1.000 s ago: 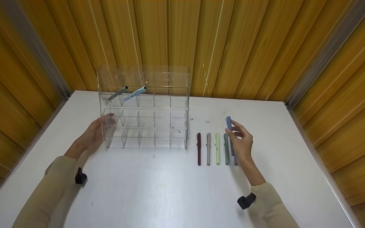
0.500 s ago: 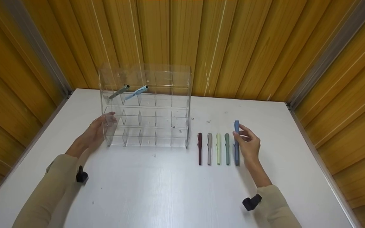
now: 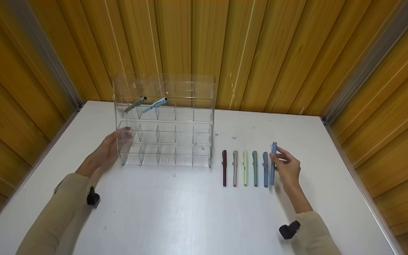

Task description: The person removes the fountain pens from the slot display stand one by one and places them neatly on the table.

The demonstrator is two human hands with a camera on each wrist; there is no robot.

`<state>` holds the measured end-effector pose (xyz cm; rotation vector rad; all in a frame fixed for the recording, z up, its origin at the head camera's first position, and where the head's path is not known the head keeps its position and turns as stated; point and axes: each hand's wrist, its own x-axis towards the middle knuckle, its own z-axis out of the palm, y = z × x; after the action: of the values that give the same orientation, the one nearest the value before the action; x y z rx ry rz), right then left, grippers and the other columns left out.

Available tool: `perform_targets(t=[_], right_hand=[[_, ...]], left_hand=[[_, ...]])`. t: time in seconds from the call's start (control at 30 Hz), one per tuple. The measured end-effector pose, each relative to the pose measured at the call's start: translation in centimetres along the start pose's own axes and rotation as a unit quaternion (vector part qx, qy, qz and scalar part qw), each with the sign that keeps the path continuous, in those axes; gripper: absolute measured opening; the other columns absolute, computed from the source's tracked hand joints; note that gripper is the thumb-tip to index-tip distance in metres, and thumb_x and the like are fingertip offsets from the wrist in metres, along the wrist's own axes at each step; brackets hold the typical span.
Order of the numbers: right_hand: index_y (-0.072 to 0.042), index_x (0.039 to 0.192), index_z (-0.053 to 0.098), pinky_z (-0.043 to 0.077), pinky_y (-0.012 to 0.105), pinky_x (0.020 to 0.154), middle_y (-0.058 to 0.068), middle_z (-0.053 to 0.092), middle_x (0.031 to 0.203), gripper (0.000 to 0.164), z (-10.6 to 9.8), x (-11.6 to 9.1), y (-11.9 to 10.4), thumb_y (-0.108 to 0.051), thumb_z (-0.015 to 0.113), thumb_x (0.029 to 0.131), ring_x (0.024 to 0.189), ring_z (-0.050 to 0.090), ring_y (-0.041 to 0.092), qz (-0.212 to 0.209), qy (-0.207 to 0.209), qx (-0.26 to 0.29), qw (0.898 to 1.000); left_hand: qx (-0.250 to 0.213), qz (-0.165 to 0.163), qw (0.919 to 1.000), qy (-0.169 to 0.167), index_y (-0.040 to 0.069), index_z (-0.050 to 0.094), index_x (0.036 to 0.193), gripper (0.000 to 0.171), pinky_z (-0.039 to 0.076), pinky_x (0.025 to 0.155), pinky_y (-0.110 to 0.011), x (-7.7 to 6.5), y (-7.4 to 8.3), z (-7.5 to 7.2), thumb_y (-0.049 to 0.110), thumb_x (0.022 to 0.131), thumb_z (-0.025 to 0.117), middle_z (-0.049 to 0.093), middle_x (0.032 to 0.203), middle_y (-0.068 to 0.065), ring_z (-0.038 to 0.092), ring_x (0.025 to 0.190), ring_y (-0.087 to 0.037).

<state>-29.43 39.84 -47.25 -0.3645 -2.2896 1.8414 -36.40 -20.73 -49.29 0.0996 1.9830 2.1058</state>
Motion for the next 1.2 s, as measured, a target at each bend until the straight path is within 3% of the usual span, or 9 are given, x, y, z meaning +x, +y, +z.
perform_targets(t=[0.13,0.47,0.77,1.0,1.2], right_hand=[[-0.005,0.15,0.056,0.059,0.012,0.075,-0.021,0.062,0.094,0.056,-0.8,0.7,0.3,-0.027,0.071,0.101,0.084,0.065,-0.006,0.008,0.005,-0.026,1.0],[0.0,0.15,0.053,0.058,0.012,0.073,-0.017,0.057,0.096,0.06,-1.6,1.8,1.6,-0.033,0.069,0.102,0.081,0.061,-0.008,0.011,0.008,-0.119,0.993],[0.004,0.146,0.055,0.059,0.017,0.07,0.007,0.065,0.108,0.054,-1.6,1.5,3.4,-0.031,0.064,0.105,0.08,0.063,0.003,-0.003,-0.029,-0.19,0.981],[0.011,0.136,0.061,0.058,0.02,0.057,0.012,0.071,0.097,0.046,-1.1,2.5,3.4,-0.019,0.067,0.102,0.068,0.063,0.004,-0.035,-0.033,-0.227,0.973],[0.014,0.134,0.061,0.056,0.02,0.057,0.026,0.069,0.107,0.042,-1.1,2.8,3.2,-0.017,0.062,0.105,0.072,0.062,0.009,-0.05,-0.049,-0.262,0.963]], left_hand=[[-0.006,0.003,1.0,0.002,0.013,0.033,0.163,0.072,-0.007,0.133,-0.046,0.0,-0.1,0.1,0.053,0.106,0.051,0.017,0.174,0.001,-0.002,0.164,-0.019],[-0.008,0.017,0.9998,-0.004,0.011,0.028,0.165,0.07,-0.004,0.133,-0.047,-0.3,-0.1,-0.2,0.047,0.108,0.049,0.019,0.173,-0.003,0.006,0.163,-0.021],[-0.012,0.014,0.9998,-0.011,0.009,0.027,0.165,0.071,-0.004,0.134,-0.046,-0.5,-0.6,-0.3,0.046,0.108,0.05,0.019,0.173,-0.005,0.007,0.163,-0.022],[0.01,0.024,0.9996,-0.01,0.008,0.026,0.165,0.069,-0.002,0.133,-0.05,-0.4,0.0,-0.2,0.047,0.111,0.041,0.026,0.167,-0.017,0.014,0.16,-0.028],[0.013,0.015,0.9998,-0.01,0.012,0.027,0.165,0.067,-0.001,0.133,-0.049,-0.2,0.1,0.0,0.047,0.11,0.043,0.026,0.169,-0.01,0.011,0.162,-0.026]])
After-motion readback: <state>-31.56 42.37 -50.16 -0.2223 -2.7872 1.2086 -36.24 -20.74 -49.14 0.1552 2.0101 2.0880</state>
